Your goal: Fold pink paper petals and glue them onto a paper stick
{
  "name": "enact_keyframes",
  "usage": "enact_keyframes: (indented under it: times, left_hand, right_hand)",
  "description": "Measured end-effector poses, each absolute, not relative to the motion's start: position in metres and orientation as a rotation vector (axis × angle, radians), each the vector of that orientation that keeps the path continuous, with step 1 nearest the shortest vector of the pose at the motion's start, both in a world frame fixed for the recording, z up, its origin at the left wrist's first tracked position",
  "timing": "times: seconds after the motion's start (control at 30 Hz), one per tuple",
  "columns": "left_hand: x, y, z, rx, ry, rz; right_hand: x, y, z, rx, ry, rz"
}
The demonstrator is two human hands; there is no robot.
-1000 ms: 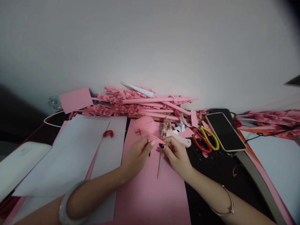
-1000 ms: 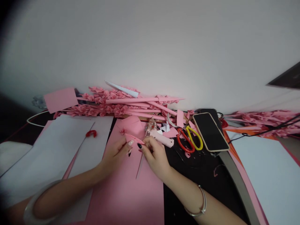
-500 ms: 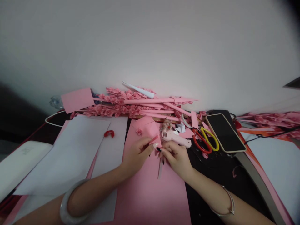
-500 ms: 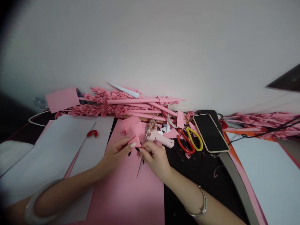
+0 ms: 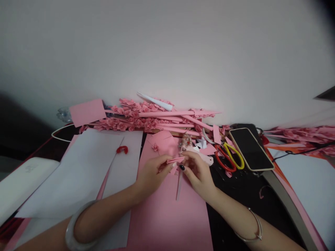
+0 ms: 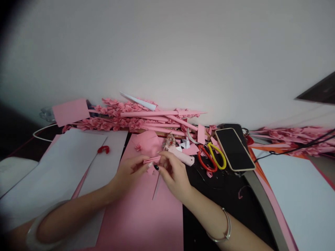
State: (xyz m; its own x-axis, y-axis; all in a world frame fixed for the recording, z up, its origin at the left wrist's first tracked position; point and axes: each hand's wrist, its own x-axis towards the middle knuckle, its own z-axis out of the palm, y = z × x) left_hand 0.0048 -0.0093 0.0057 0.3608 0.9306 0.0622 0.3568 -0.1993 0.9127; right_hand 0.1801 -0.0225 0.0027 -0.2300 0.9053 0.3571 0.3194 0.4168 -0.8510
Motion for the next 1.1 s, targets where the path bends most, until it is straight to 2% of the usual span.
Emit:
enact_keyframes:
  times: [0.2, 0.47, 0.8, 1.1]
  left_hand:
    - [0.005, -0.010, 0.006, 1.802, 1.107, 0.681]
    - [0.008, -0.011, 0.004, 1.514, 0.988, 0.716]
    - [0.004, -0.012, 0.015, 1.673, 1.119, 0.723]
    - [0.003, -0.010, 0.009, 1.713, 1.099, 0.723]
  right_hand:
    - [0.181, -0.022, 0.008, -1.175, -1.835, 0.671]
    - [0.179, -0.020, 0.002, -1.176, -1.591, 0.997]
    - [0.179, -0.021, 0.004, -1.185, -1.653, 0.998]
    - [0.177, -0.020, 0.003, -1.177, -1.520, 1.144]
